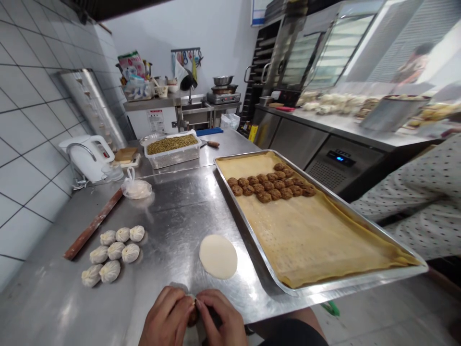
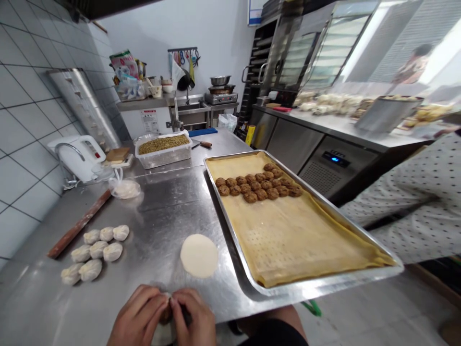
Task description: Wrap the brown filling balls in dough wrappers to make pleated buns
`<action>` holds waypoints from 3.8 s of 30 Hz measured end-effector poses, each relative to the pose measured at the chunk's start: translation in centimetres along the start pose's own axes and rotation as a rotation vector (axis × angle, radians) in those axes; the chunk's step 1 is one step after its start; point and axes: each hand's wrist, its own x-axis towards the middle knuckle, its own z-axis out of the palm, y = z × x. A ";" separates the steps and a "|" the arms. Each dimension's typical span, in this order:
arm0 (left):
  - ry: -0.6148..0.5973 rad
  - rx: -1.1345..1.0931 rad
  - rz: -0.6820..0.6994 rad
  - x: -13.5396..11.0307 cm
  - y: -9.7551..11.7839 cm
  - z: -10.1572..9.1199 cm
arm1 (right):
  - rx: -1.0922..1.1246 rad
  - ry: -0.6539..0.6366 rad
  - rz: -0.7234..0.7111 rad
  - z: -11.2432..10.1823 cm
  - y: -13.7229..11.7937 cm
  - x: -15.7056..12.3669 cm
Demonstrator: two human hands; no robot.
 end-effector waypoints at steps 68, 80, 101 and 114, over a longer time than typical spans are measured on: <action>-0.086 0.116 0.093 0.2 0.3 -1.4 | -0.193 0.023 -0.362 1.0 1.5 -1.6; 0.050 0.090 -0.016 0.3 1.2 -1.0 | -0.257 -0.015 -0.412 0.4 2.9 -2.2; -0.040 0.125 0.085 0.2 0.5 -1.5 | -0.079 0.026 -0.277 1.8 1.1 -1.4; -0.035 0.161 0.098 0.3 1.1 -1.6 | -0.073 -0.017 -0.258 0.8 0.1 -1.2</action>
